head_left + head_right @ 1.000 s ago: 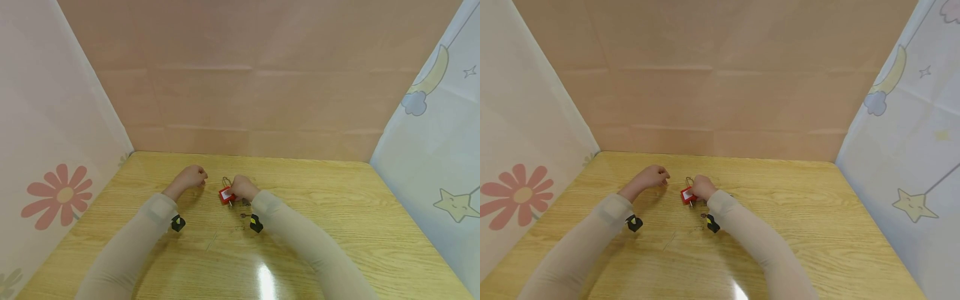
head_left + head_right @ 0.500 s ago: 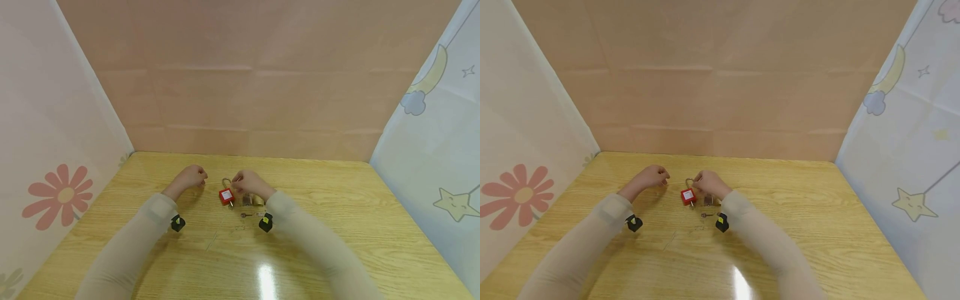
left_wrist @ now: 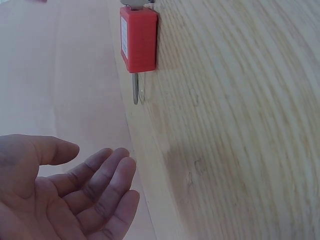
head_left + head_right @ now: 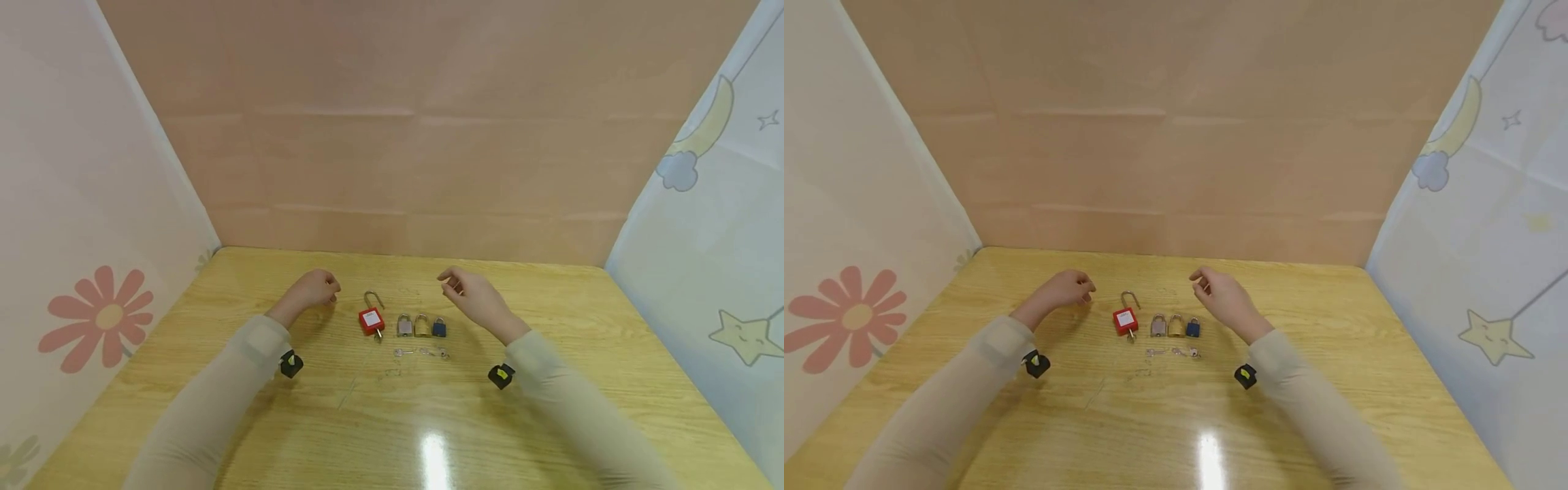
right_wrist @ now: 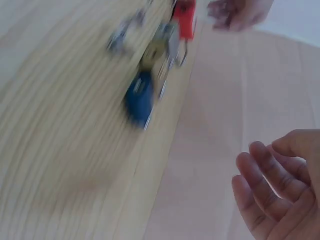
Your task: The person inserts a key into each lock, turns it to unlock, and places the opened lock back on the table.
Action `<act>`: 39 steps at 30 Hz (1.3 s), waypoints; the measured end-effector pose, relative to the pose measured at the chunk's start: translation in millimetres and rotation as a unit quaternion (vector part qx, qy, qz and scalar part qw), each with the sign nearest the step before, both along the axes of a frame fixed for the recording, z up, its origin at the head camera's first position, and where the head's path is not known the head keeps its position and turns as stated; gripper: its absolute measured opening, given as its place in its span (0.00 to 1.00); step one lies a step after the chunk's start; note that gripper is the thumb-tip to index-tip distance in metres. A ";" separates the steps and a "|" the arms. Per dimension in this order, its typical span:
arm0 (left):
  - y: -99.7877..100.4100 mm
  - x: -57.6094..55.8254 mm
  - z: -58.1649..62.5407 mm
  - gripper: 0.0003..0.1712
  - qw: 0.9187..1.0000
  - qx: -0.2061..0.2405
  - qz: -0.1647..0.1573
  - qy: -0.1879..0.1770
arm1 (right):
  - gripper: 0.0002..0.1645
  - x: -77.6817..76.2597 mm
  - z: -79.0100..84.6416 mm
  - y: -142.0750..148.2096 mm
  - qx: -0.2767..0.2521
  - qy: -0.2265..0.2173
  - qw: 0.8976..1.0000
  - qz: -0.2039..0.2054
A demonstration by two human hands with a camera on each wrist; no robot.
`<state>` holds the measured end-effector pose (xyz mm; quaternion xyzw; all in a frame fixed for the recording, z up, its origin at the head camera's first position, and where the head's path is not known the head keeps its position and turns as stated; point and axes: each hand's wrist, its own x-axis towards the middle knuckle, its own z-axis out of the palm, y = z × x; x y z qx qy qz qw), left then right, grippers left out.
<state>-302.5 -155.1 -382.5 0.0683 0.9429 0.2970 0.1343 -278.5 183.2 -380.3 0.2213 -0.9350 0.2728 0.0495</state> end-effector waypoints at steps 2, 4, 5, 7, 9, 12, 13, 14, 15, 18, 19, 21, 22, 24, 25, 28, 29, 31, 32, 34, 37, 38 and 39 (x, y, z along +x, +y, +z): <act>-0.1 0.1 1.5 0.21 1.000 0.000 0.002 0.000 | 0.16 -2.6 -1.4 13.3 0.022 0.004 1.000 -0.017; 0.2 0.0 2.5 0.21 1.000 -0.001 0.003 0.001 | 0.16 -6.1 -3.7 24.2 0.039 0.000 0.999 -0.032; 0.4 0.3 3.2 0.21 1.000 -0.002 0.002 0.002 | 0.16 -7.9 -5.0 28.8 0.046 -0.003 0.998 -0.037; 0.7 0.5 3.8 0.21 1.000 -0.002 0.001 0.003 | 0.15 -12.7 -9.5 36.5 0.061 -0.006 0.997 -0.045; 0.6 0.9 3.7 0.21 1.000 -0.003 -0.001 0.006 | 0.14 -16.8 -13.9 42.0 0.075 -0.011 0.996 -0.048; 0.3 1.2 2.1 0.20 1.000 -0.003 -0.002 0.010 | 0.13 -21.9 -20.5 47.5 0.099 -0.022 0.993 -0.055; 0.3 1.5 1.6 0.20 1.000 -0.001 -0.002 0.010 | 0.13 -22.8 -22.1 48.9 0.105 -0.028 0.992 -0.056; 0.7 1.8 1.2 0.20 1.000 -0.002 -0.001 0.011 | 0.13 -23.5 -23.6 50.0 0.110 -0.035 0.992 -0.059; 1.5 2.2 1.1 0.19 1.000 -0.003 -0.001 0.011 | 0.13 -24.0 -25.0 51.0 0.114 -0.042 0.991 -0.061; 9.0 4.1 2.3 0.19 1.000 -0.011 -0.010 0.024 | 0.13 -24.7 -27.9 53.1 0.113 -0.055 0.990 -0.063; 13.7 5.3 3.0 0.19 0.999 -0.018 -0.016 0.035 | 0.12 -24.5 -28.5 53.7 0.111 -0.056 0.990 -0.063; 28.0 10.3 5.2 0.18 0.997 -0.036 -0.026 0.063 | 0.12 -24.5 -30.0 54.4 0.105 -0.056 0.991 -0.061; 36.9 14.1 6.3 0.17 0.995 -0.046 -0.033 0.080 | 0.12 -24.5 -30.7 54.7 0.103 -0.055 0.991 -0.060; 57.5 26.0 9.4 0.15 0.990 -0.067 -0.055 0.111 | 0.12 -24.7 -32.0 54.8 0.100 -0.055 0.992 -0.057; 68.3 33.1 10.1 0.14 0.986 -0.081 -0.073 0.127 | 0.13 -24.9 -32.7 54.8 0.100 -0.056 0.992 -0.056; 97.2 57.0 8.1 0.13 0.964 -0.134 -0.152 0.169 | 0.13 -25.4 -33.8 53.9 0.099 -0.060 0.992 -0.056; 104.7 64.7 5.6 0.12 0.954 -0.159 -0.178 0.182 | 0.13 -25.3 -33.7 53.5 0.098 -0.061 0.992 -0.056; 116.6 77.0 -2.8 0.11 0.922 -0.232 -0.220 0.219 | 0.13 -25.2 -33.1 52.4 0.096 -0.061 0.992 -0.056; 121.0 81.7 -7.8 0.10 0.905 -0.269 -0.231 0.234 | 0.13 -25.1 -32.7 51.8 0.095 -0.061 0.992 -0.056; 127.9 87.9 -19.0 0.09 0.873 -0.346 -0.234 0.251 | 0.13 -24.6 -31.5 51.2 0.093 -0.061 0.992 -0.056; 134.5 91.0 -35.6 0.15 0.840 -0.428 -0.228 0.241 | 0.14 -23.9 -30.2 50.5 0.093 -0.063 0.992 -0.055; 136.0 91.0 -39.9 0.18 0.838 -0.441 -0.226 0.229 | 0.14 -23.7 -30.1 50.5 0.094 -0.063 0.992 -0.055; 137.1 91.0 -43.4 0.20 0.833 -0.454 -0.226 0.221 | 0.14 -23.6 -30.0 50.7 0.095 -0.064 0.992 -0.055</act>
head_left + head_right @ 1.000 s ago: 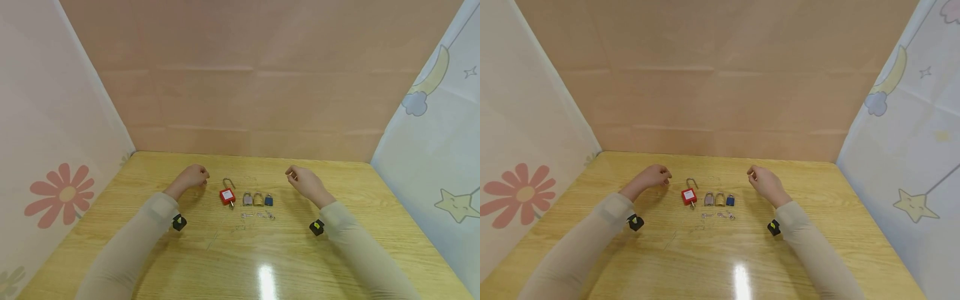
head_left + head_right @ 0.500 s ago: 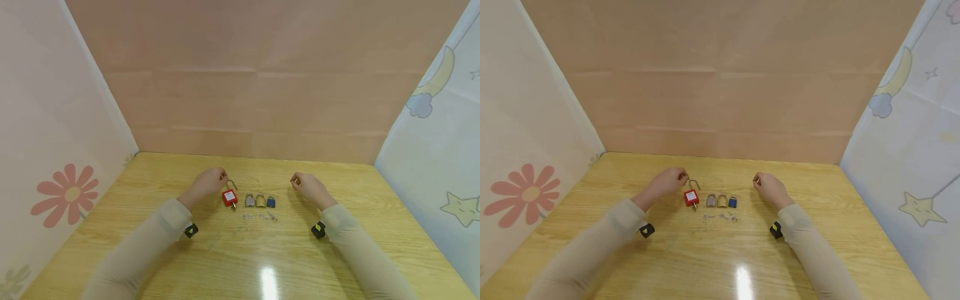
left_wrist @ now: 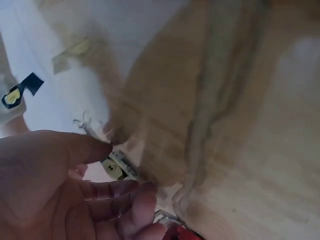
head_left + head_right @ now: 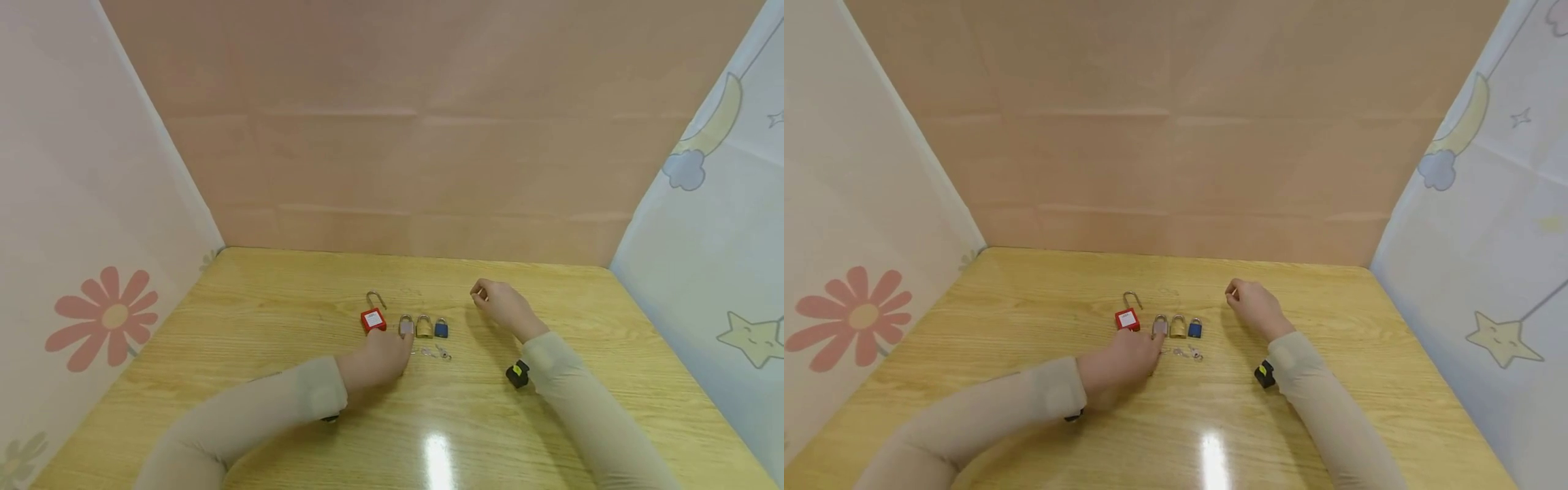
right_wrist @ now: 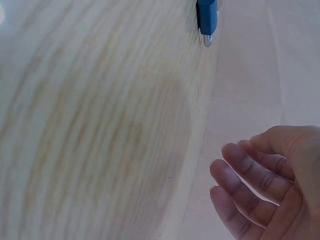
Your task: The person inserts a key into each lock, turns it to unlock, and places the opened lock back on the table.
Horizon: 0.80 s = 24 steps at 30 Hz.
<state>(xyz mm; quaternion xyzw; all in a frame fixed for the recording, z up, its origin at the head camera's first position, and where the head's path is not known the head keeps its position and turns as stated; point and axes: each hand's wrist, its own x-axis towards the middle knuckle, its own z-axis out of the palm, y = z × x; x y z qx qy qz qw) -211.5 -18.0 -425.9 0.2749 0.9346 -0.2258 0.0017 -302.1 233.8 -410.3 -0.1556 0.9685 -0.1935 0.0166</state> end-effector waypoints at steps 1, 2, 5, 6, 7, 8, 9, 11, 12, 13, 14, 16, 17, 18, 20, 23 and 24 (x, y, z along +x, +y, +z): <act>0.8 0.5 -2.1 0.22 1.000 -0.018 0.002 -0.003 | 0.14 0.0 0.0 -0.1 0.000 -0.001 1.000 0.001; 1.6 0.8 -3.9 0.20 1.000 -0.031 0.001 -0.006 | 0.14 0.2 0.1 0.0 0.000 0.000 1.000 0.001; 3.7 3.2 -5.0 0.14 0.998 -0.069 -0.006 -0.011 | 0.14 0.0 0.5 0.4 -0.001 0.001 1.000 0.003; 4.7 4.1 -4.5 0.12 0.997 -0.076 -0.005 -0.013 | 0.14 -0.1 0.9 0.6 -0.002 0.000 1.000 0.002; 5.8 4.7 -4.1 0.09 0.996 -0.085 -0.004 -0.017 | 0.14 0.2 1.1 0.7 -0.004 0.001 1.000 0.002; 7.1 5.1 -3.7 0.07 0.996 -0.088 -0.001 -0.019 | 0.14 0.3 1.4 0.6 -0.005 0.002 1.000 0.002; 8.5 5.6 -2.9 0.08 0.996 -0.089 0.006 -0.023 | 0.14 0.2 1.3 0.4 -0.006 0.002 1.000 0.003; 11.9 6.0 -0.9 0.10 0.995 -0.091 0.023 -0.032 | 0.14 0.3 1.3 -0.2 -0.008 0.003 1.000 0.005; 13.5 6.5 -0.2 0.11 0.994 -0.098 0.028 -0.035 | 0.14 0.6 1.4 -0.7 -0.008 0.004 1.000 0.006; 15.1 6.9 0.4 0.12 0.993 -0.103 0.033 -0.037 | 0.14 0.5 1.1 -1.3 -0.007 0.005 1.000 0.006; 16.6 7.6 1.4 0.13 0.992 -0.112 0.034 -0.037 | 0.14 0.6 1.1 -1.9 -0.007 0.005 1.000 0.006; 18.8 8.3 2.1 0.12 0.991 -0.128 0.033 -0.036 | 0.14 1.1 1.4 -2.5 -0.008 0.004 1.000 0.006; 19.2 8.6 2.3 0.11 0.990 -0.133 0.030 -0.034 | 0.14 1.4 1.7 -2.8 -0.008 0.005 1.000 0.005; 19.3 8.7 2.9 0.08 0.990 -0.135 0.025 -0.031 | 0.14 1.6 2.1 -2.8 -0.009 0.005 1.000 0.004; 17.9 7.4 3.7 0.06 0.991 -0.133 0.015 -0.029 | 0.14 1.8 3.0 -2.5 -0.009 0.003 1.000 0.005; 11.7 2.5 6.2 0.06 0.996 -0.081 -0.005 -0.040 | 0.14 1.3 3.5 -1.8 -0.008 0.002 1.000 0.007; 8.8 0.0 7.8 0.05 0.997 -0.057 -0.015 -0.051 | 0.14 1.3 3.8 -1.8 -0.007 0.001 1.000 0.008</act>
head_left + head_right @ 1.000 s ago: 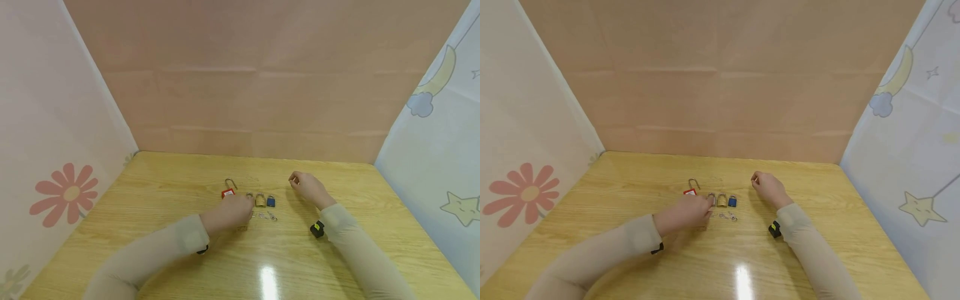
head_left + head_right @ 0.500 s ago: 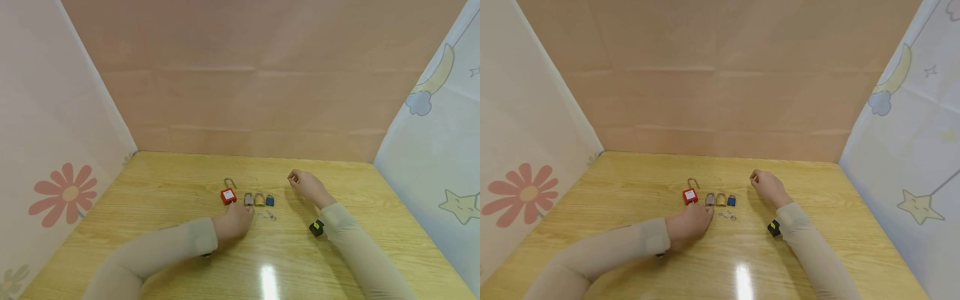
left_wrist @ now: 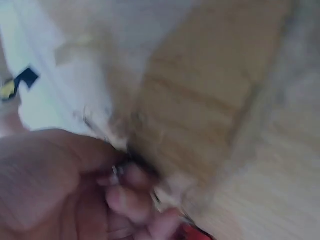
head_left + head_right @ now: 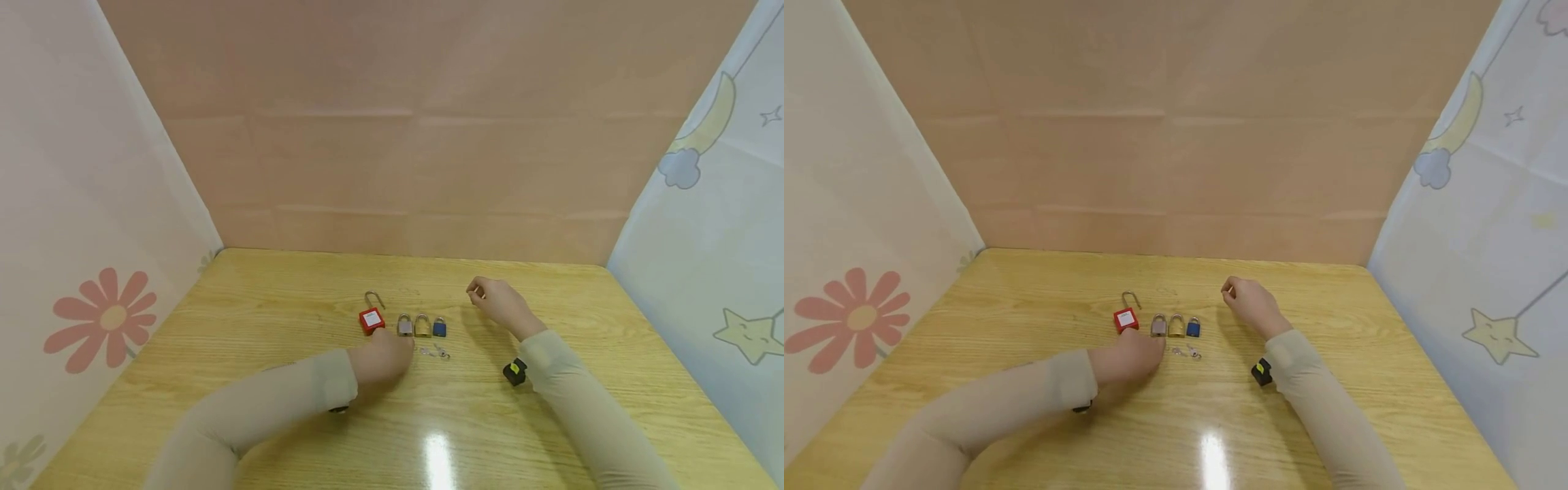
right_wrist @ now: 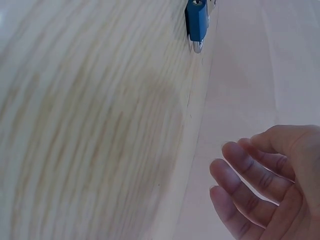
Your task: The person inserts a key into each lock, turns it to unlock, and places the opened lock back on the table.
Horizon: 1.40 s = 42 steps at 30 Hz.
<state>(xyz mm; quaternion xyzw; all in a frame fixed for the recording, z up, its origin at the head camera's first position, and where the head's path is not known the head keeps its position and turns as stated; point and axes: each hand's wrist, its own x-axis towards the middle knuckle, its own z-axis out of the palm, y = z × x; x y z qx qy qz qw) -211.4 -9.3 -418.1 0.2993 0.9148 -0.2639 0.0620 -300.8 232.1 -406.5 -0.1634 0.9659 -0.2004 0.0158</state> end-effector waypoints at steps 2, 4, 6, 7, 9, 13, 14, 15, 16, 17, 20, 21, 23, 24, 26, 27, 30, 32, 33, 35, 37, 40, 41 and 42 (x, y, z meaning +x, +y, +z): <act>-7.7 -5.2 2.5 0.04 0.998 0.051 -0.020 -0.024 | 0.15 0.0 -0.4 -0.3 0.001 -0.002 1.000 -0.001; -15.3 -10.4 8.0 0.04 0.990 0.124 -0.020 -0.068 | 0.15 0.4 -0.5 -0.8 -0.001 -0.005 1.000 -0.003; -22.8 -15.1 13.5 0.03 0.973 0.202 -0.009 -0.112 | 0.15 0.9 -0.9 -1.4 -0.001 -0.005 1.000 -0.005; -26.6 -17.3 16.7 0.04 0.961 0.243 -0.002 -0.129 | 0.15 1.0 -1.0 -1.8 -0.002 -0.005 1.000 -0.007; -34.0 -21.4 23.7 0.06 0.934 0.319 0.017 -0.157 | 0.15 1.4 -0.8 -2.5 -0.002 -0.004 1.000 -0.007; -50.9 -28.5 33.6 0.11 0.885 0.417 0.048 -0.200 | 0.15 2.4 1.0 -4.7 -0.001 0.000 1.000 -0.006; -55.2 -29.9 35.2 0.12 0.875 0.434 0.057 -0.209 | 0.15 2.6 1.5 -5.2 -0.002 0.000 1.000 -0.004; -59.3 -30.9 36.5 0.13 0.862 0.450 0.067 -0.224 | 0.15 2.7 1.7 -5.8 0.000 0.002 1.000 -0.001; -63.3 -31.8 36.9 0.14 0.850 0.465 0.076 -0.237 | 0.15 2.6 1.7 -6.2 0.000 0.002 1.000 0.000; -67.0 -32.5 37.1 0.14 0.839 0.478 0.081 -0.246 | 0.15 2.3 1.5 -6.7 0.001 0.003 1.000 -0.001; -75.7 -33.1 36.2 0.16 0.816 0.503 0.099 -0.265 | 0.15 2.0 0.8 -7.8 0.001 0.005 1.000 0.003; -77.9 -33.0 35.7 0.17 0.809 0.511 0.105 -0.272 | 0.15 2.0 0.5 -8.1 0.001 0.005 1.000 0.004; -81.3 -32.9 35.0 0.18 0.794 0.527 0.115 -0.279 | 0.14 1.7 0.2 -8.9 -0.001 0.003 1.000 0.003; -82.5 -33.0 34.7 0.18 0.786 0.536 0.119 -0.283 | 0.14 1.8 0.3 -9.3 -0.001 0.003 1.000 0.005; -84.7 -33.4 34.5 0.20 0.769 0.554 0.128 -0.292 | 0.14 1.6 0.3 -10.4 -0.003 0.001 1.000 0.005; -85.7 -33.6 34.9 0.20 0.761 0.563 0.135 -0.294 | 0.14 1.5 0.3 -10.9 -0.003 0.000 1.000 0.005; -88.0 -35.2 34.8 0.21 0.737 0.586 0.152 -0.300 | 0.14 1.1 0.1 -12.7 0.000 0.000 1.000 0.007; -89.4 -36.1 34.8 0.22 0.730 0.595 0.162 -0.295 | 0.14 0.5 -0.5 -14.1 0.001 -0.003 1.000 0.004; -90.1 -36.6 34.8 0.22 0.727 0.599 0.167 -0.293 | 0.14 0.3 -0.7 -14.8 0.001 -0.004 1.000 0.006; -91.1 -37.3 35.0 0.24 0.723 0.601 0.175 -0.292 | 0.14 -0.2 -1.3 -16.6 0.001 -0.007 1.000 0.007; -91.9 -37.8 34.9 0.23 0.719 0.604 0.183 -0.292 | 0.14 -0.5 -1.7 -18.9 0.001 -0.012 1.000 0.007; -92.6 -38.5 34.1 0.22 0.705 0.614 0.191 -0.299 | 0.13 -0.8 -1.1 -23.7 0.007 -0.012 1.000 0.011; -92.6 -38.4 33.7 0.21 0.701 0.617 0.193 -0.300 | 0.13 -1.4 -0.6 -25.9 0.009 -0.012 1.000 0.013; -92.8 -38.6 33.1 0.21 0.698 0.621 0.195 -0.300 | 0.13 -1.6 -0.1 -28.7 0.013 -0.009 1.000 0.017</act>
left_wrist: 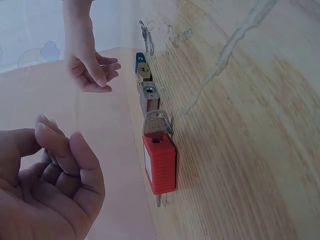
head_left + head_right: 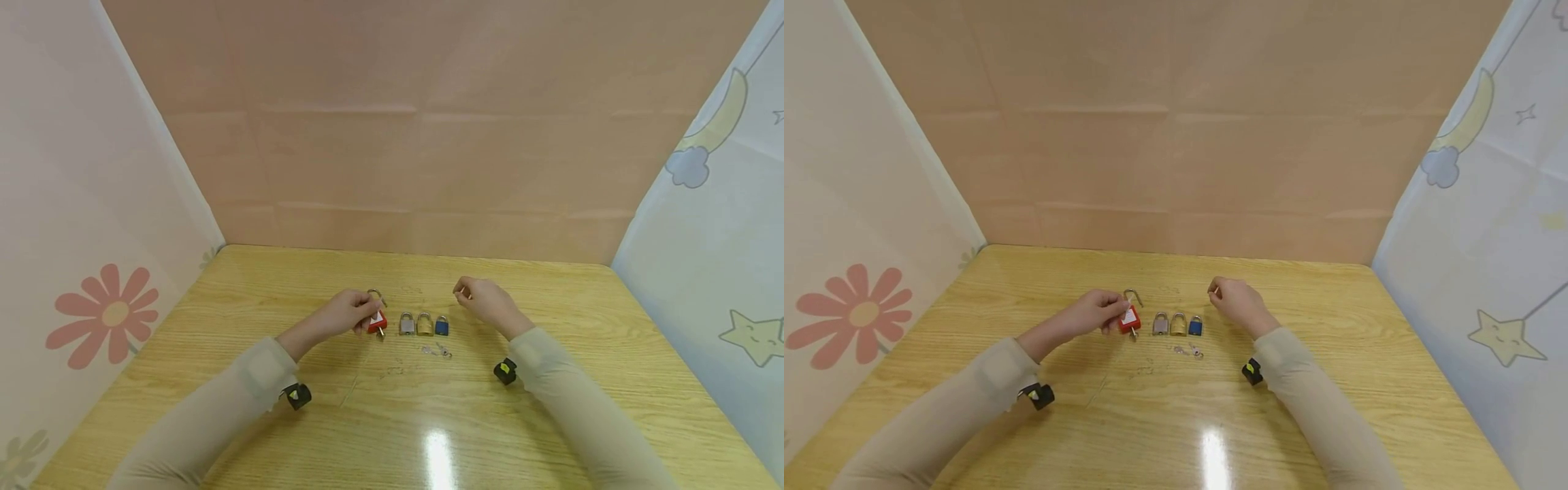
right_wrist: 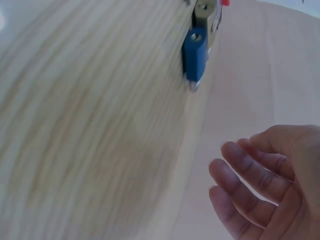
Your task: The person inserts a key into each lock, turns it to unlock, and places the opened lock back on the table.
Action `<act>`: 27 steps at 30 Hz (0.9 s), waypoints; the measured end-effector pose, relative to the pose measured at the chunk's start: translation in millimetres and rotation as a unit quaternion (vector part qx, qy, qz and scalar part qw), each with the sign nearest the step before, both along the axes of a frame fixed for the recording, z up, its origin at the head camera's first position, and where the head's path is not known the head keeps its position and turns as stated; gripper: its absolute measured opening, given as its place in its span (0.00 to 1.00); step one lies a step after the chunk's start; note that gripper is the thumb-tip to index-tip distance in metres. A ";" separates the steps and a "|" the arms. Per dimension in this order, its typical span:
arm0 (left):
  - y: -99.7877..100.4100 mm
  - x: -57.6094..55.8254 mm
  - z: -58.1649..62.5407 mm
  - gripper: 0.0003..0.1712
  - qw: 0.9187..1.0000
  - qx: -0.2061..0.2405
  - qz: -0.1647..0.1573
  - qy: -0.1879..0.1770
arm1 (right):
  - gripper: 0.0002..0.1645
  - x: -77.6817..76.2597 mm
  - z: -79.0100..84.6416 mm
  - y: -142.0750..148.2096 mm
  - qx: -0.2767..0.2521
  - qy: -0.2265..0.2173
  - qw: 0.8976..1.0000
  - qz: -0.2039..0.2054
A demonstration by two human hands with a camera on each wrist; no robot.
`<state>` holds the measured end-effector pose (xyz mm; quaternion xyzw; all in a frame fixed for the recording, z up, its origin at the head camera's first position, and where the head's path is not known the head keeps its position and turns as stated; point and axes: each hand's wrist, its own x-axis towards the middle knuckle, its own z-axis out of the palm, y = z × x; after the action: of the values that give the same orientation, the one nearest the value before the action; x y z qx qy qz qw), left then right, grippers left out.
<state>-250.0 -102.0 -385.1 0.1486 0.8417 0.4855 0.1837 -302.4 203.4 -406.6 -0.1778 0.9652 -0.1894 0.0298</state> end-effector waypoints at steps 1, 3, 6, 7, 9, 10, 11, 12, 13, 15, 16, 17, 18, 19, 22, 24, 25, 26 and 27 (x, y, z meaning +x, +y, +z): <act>-0.1 0.4 0.2 0.20 1.000 0.005 0.002 -0.001 | 0.13 0.2 1.2 -3.5 0.003 0.004 1.000 0.003; -0.9 0.4 -0.7 0.19 1.000 0.011 0.005 0.000 | 0.12 0.8 4.0 -12.1 0.010 0.010 1.000 0.014; -1.5 0.6 -0.7 0.19 1.000 0.016 0.005 -0.001 | 0.11 3.9 9.0 -29.1 0.022 0.013 0.999 0.030; -1.5 0.8 -0.4 0.19 1.000 0.017 0.005 -0.002 | 0.11 4.9 10.4 -35.4 0.027 0.010 0.999 0.037; -1.3 0.8 -0.2 0.19 1.000 0.016 0.005 -0.002 | 0.10 7.1 13.1 -48.8 0.038 -0.001 0.998 0.052; -0.9 0.8 0.2 0.20 1.000 0.016 0.005 -0.002 | 0.09 8.0 14.1 -55.6 0.047 -0.008 0.997 0.057; -0.6 1.0 0.6 0.20 1.000 0.015 0.004 -0.002 | 0.09 8.8 14.2 -62.1 0.059 -0.013 0.996 0.061; -0.4 1.0 0.8 0.20 1.000 0.014 0.003 -0.001 | 0.09 9.6 14.5 -68.6 0.070 -0.019 0.995 0.064; 0.1 1.2 1.5 0.20 1.000 0.015 0.002 0.000 | 0.11 10.5 14.8 -75.0 0.077 -0.029 0.994 0.065; 0.6 1.6 2.4 0.20 1.000 0.015 0.000 0.000 | 0.13 12.6 14.5 -86.6 0.099 -0.043 0.992 0.059; 0.8 1.9 3.0 0.20 1.000 0.016 -0.001 0.000 | 0.15 13.5 14.0 -91.4 0.111 -0.047 0.991 0.056; 1.0 2.2 3.6 0.20 1.000 0.017 -0.002 -0.001 | 0.18 14.3 13.6 -95.8 0.119 -0.052 0.990 0.051; 1.2 2.5 4.1 0.20 1.000 0.018 -0.003 -0.001 | 0.20 15.3 13.4 -100.0 0.126 -0.058 0.989 0.045; 1.3 2.8 4.6 0.20 1.000 0.019 -0.004 -0.001 | 0.22 16.3 12.9 -103.5 0.131 -0.062 0.989 0.040; 1.4 3.1 5.2 0.20 1.000 0.021 -0.006 0.001 | 0.27 18.1 10.3 -111.3 0.158 -0.064 0.985 0.019; 1.3 3.1 5.3 0.20 1.000 0.022 -0.009 0.001 | 0.29 18.8 8.5 -115.4 0.175 -0.063 0.983 0.005; 1.2 3.1 5.3 0.20 1.000 0.023 -0.009 0.001 | 0.29 18.9 7.4 -117.2 0.184 -0.062 0.981 -0.001; 1.1 3.2 5.3 0.20 1.000 0.024 -0.010 0.001 | 0.28 19.0 6.6 -118.9 0.193 -0.062 0.979 -0.006; 1.0 3.2 5.3 0.20 1.000 0.023 -0.011 0.002 | 0.28 19.1 5.9 -120.6 0.200 -0.062 0.978 -0.010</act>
<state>-246.8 -101.0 -379.7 0.1624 0.8289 0.5027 0.1840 -283.3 82.8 -400.7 -0.1462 0.9816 -0.0031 0.1232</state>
